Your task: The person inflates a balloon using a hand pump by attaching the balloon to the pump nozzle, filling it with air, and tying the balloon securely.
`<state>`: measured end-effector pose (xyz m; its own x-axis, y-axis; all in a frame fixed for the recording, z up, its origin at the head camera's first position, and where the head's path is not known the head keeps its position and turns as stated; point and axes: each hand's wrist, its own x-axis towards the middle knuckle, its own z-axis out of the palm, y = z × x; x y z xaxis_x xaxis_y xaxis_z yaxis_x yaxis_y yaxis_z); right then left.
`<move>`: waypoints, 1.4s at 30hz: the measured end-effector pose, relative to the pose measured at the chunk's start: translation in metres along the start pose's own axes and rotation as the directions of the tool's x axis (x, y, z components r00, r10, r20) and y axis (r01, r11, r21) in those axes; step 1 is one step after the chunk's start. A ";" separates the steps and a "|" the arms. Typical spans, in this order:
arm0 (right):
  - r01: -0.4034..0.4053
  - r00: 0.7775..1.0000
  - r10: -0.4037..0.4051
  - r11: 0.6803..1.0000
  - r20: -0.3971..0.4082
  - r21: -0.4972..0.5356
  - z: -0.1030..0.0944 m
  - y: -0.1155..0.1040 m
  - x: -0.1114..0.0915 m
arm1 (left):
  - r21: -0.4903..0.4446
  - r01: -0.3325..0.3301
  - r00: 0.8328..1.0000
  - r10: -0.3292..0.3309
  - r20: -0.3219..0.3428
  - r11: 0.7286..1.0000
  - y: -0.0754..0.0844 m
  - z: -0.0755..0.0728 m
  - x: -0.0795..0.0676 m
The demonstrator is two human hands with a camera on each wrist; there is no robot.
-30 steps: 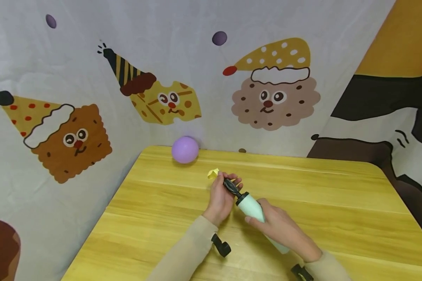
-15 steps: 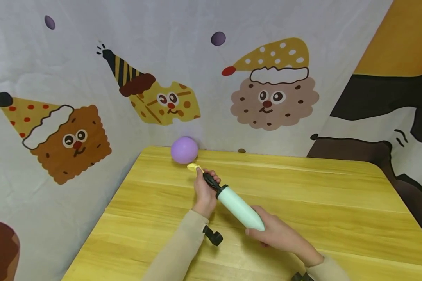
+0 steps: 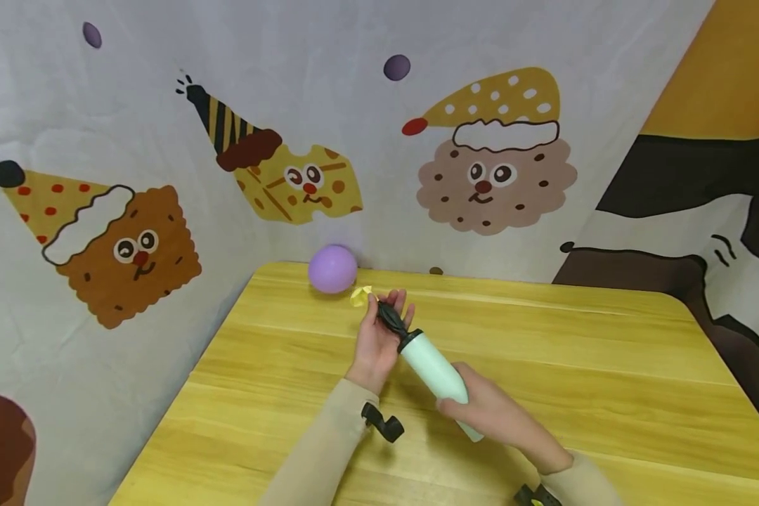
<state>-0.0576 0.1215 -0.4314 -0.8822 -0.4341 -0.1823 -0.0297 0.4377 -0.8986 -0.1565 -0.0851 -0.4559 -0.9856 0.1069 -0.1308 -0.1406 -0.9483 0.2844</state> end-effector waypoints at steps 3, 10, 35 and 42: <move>-0.010 1.000 0.011 1.000 -0.015 0.011 0.003 -0.003 0.002 | 0.032 0.018 1.000 -0.018 -0.004 0.999 0.000 0.002 0.000; -0.015 1.000 0.014 0.998 0.027 0.061 0.005 -0.002 0.007 | -0.061 0.043 0.998 -0.041 0.047 0.997 0.005 0.000 0.001; 0.023 1.000 -0.021 0.998 0.023 -0.052 0.022 0.006 -0.002 | 0.579 -0.236 0.915 0.379 -0.137 0.781 0.002 -0.013 0.012; 0.068 0.997 -0.064 0.993 0.046 -0.094 0.016 0.008 -0.021 | 0.576 -0.291 0.889 0.438 -0.131 0.764 0.033 -0.008 0.016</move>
<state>-0.0316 0.1216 -0.4416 -0.8562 -0.4965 -0.1427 -0.1334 0.4792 -0.8675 -0.1761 -0.1174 -0.4557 -0.9259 -0.3593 -0.1166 0.1252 -0.5831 0.8027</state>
